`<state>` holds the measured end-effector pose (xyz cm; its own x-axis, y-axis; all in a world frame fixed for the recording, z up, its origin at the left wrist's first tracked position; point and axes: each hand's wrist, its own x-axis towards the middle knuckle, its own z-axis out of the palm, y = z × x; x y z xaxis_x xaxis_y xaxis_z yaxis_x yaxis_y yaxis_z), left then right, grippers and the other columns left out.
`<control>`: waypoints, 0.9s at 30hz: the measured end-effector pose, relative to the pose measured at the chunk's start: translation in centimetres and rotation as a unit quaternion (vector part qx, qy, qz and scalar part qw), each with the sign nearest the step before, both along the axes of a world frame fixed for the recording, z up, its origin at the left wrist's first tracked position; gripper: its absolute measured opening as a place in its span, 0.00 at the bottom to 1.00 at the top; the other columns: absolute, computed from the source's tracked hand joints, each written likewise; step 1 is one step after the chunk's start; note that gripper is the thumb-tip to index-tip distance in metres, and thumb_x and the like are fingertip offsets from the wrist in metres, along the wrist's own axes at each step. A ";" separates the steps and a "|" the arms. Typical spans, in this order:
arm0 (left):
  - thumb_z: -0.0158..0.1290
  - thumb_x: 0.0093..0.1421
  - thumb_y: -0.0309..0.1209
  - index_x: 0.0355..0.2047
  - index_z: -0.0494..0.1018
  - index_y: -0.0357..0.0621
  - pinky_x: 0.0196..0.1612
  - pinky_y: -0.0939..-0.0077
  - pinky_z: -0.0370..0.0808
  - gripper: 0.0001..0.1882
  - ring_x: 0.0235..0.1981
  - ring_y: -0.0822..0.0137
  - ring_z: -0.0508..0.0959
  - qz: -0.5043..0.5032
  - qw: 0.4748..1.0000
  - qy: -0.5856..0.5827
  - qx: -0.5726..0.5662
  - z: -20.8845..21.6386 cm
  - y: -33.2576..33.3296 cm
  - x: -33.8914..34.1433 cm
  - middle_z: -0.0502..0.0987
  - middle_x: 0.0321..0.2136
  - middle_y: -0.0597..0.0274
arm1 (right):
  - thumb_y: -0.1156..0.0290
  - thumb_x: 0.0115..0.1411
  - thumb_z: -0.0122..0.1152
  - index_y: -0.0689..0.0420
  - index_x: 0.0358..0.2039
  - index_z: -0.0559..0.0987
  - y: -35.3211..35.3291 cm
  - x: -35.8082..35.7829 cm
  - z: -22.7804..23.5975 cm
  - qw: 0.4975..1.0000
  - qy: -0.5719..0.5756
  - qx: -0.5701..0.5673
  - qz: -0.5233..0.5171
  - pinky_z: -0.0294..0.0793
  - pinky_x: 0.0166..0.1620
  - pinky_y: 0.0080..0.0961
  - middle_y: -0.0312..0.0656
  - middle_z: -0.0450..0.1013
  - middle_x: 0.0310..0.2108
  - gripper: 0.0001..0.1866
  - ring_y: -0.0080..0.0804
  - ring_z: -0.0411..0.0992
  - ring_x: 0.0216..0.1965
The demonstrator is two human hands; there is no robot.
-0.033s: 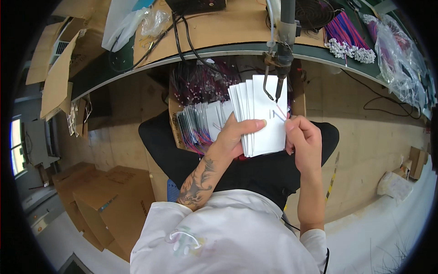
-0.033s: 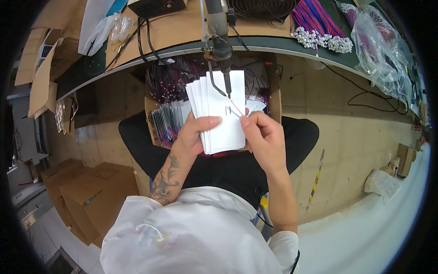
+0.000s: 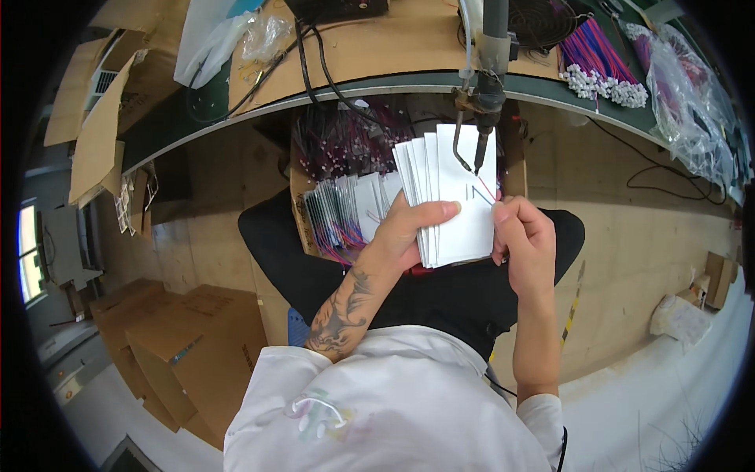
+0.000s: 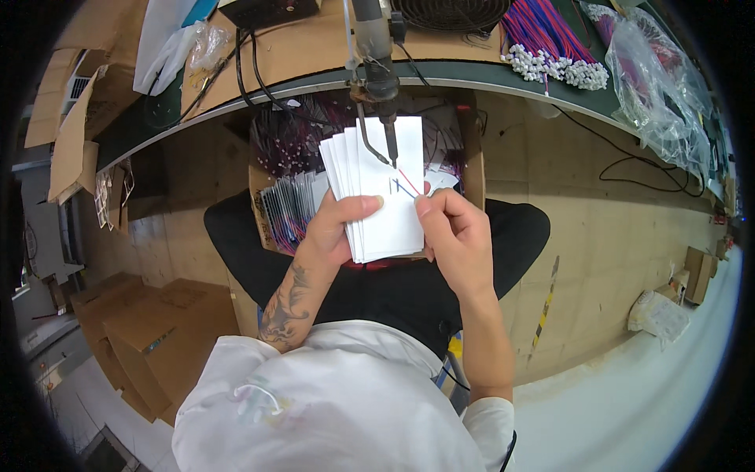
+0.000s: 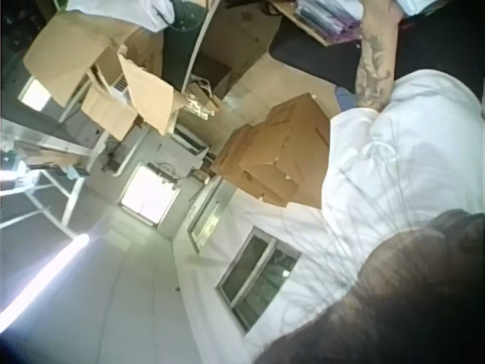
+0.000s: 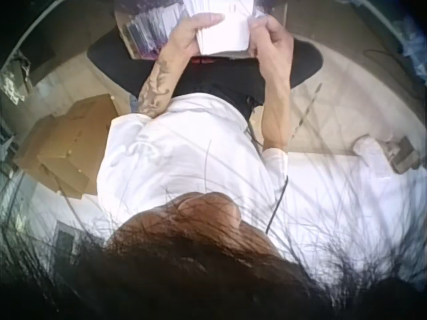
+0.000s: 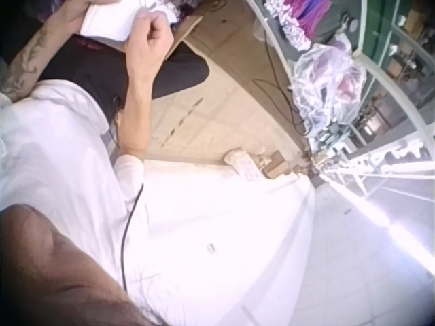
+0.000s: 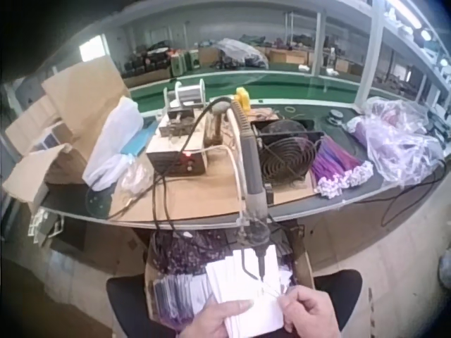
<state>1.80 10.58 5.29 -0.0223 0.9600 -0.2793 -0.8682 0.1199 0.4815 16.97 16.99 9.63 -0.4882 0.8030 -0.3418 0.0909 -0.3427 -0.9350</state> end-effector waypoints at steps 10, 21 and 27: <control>0.51 0.48 0.29 0.55 0.57 0.31 0.48 0.58 0.75 0.33 0.46 0.51 0.75 0.004 1.000 0.002 0.025 1.3 1.0 0.2 0.71 0.45 0.39 | 0.66 0.60 0.56 0.56 0.21 0.71 0.5 0.4 -0.2 0.997 0.031 -0.065 -0.001 0.49 0.16 0.11 0.25 0.60 0.14 0.13 0.10 0.52 0.14; 0.52 0.50 0.26 0.51 0.61 0.31 0.46 0.62 0.76 0.27 0.42 0.58 0.76 0.016 1.000 -0.012 0.007 2.0 1.4 -0.4 0.72 0.42 0.48 | 0.65 0.59 0.58 0.54 0.19 0.70 0.9 -0.2 0.6 0.997 0.029 -0.057 -0.035 0.48 0.16 0.11 0.24 0.57 0.13 0.13 0.09 0.51 0.14; 0.53 0.51 0.24 0.50 0.63 0.32 0.44 0.65 0.76 0.25 0.41 0.61 0.77 0.030 0.999 -0.026 0.003 1.8 1.2 -0.3 0.73 0.41 0.50 | 0.64 0.59 0.57 0.54 0.19 0.70 0.6 -0.4 1.0 0.997 0.043 -0.052 -0.041 0.48 0.16 0.11 0.24 0.57 0.13 0.14 0.09 0.51 0.14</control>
<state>1.46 11.82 7.07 -0.0650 0.9588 -0.2766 -0.8980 0.0647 0.4353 16.58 17.63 10.64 -0.4533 0.8033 -0.3862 -0.0194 -0.4420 -0.8968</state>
